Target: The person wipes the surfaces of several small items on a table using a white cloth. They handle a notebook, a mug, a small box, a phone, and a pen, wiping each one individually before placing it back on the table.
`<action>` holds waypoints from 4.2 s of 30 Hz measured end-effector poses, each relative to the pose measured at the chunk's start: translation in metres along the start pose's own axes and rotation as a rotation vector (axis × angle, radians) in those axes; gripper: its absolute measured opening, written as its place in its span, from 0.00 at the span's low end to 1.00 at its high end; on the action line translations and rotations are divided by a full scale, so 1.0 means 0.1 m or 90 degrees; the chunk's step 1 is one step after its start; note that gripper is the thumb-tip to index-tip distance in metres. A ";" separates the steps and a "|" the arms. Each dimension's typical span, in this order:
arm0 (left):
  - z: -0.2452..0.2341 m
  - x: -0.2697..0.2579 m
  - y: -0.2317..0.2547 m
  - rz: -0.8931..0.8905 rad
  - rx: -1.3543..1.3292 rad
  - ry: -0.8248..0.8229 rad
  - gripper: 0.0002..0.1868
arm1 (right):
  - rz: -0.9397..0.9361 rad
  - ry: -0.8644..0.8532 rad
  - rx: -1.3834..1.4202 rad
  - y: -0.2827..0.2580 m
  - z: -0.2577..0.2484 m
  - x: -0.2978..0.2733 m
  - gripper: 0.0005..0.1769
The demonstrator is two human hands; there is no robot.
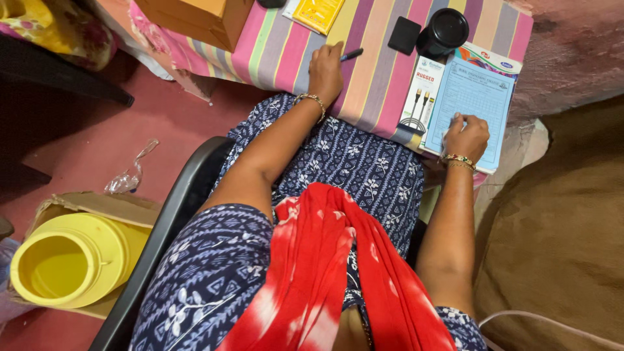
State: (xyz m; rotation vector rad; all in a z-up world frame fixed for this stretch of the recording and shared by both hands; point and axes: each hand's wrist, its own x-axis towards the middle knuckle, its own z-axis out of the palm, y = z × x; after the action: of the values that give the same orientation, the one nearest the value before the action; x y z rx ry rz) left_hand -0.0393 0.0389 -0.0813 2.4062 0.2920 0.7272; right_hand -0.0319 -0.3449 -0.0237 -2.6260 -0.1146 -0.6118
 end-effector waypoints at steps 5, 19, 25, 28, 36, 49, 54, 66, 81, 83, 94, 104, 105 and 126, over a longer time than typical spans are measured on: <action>-0.07 -0.18 0.19 -0.099 -0.410 0.000 0.26 | 0.149 0.031 0.586 -0.38 -0.05 0.25 0.21; -1.35 -0.44 1.31 0.049 -0.527 -0.074 0.15 | 0.157 -0.366 0.755 -1.60 -0.32 -0.20 0.30; -1.28 -0.39 1.25 -0.102 -0.862 -0.381 0.17 | 0.067 -0.590 0.685 -1.77 -0.37 -0.35 0.33; -1.20 -0.36 1.21 -0.147 -0.898 -0.308 0.14 | 0.067 -0.635 0.664 -1.79 -0.43 -0.33 0.30; -1.05 -0.24 1.08 -0.183 -0.943 -0.099 0.09 | -0.096 -0.611 0.484 -1.62 -0.45 -0.25 0.28; -0.90 -0.03 0.68 -0.261 -0.951 0.003 0.12 | -0.143 -0.470 0.469 -1.65 -0.71 -0.15 0.15; -0.61 -0.20 0.73 -0.346 -0.809 -0.106 0.16 | -0.027 -0.523 0.432 -1.65 -0.59 -0.22 0.15; -0.84 0.54 0.11 -0.016 0.182 -0.240 0.51 | 0.090 -0.118 -0.054 0.00 -0.26 0.13 0.16; -1.24 -0.38 0.23 0.199 0.040 -0.351 0.56 | 0.044 0.059 0.016 -0.26 -0.45 0.17 0.19; -1.44 -0.52 0.26 0.195 0.033 -0.317 0.59 | -0.091 0.112 0.093 -0.40 -0.39 0.20 0.16; -1.52 -0.42 0.05 0.267 0.248 -0.491 0.52 | -0.215 -0.117 0.384 -2.58 1.09 0.00 0.35; -1.36 -0.47 -0.01 0.304 0.195 -0.338 0.52 | -0.284 -0.360 -0.021 -2.74 1.35 0.39 0.31; -1.33 -0.47 -0.03 0.311 0.208 -0.339 0.50 | -0.264 -0.350 -0.022 -2.71 1.38 0.43 0.31; -1.31 -0.36 -0.08 0.245 -0.046 -0.220 0.11 | -0.221 -0.153 0.238 -1.78 0.62 -0.42 0.20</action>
State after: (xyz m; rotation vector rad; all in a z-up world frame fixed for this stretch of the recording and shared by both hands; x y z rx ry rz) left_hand -0.1430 0.0958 -0.0145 2.4899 -0.3389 0.4569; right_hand -0.0763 -0.1567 -0.0206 -2.3134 -0.6987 -0.3374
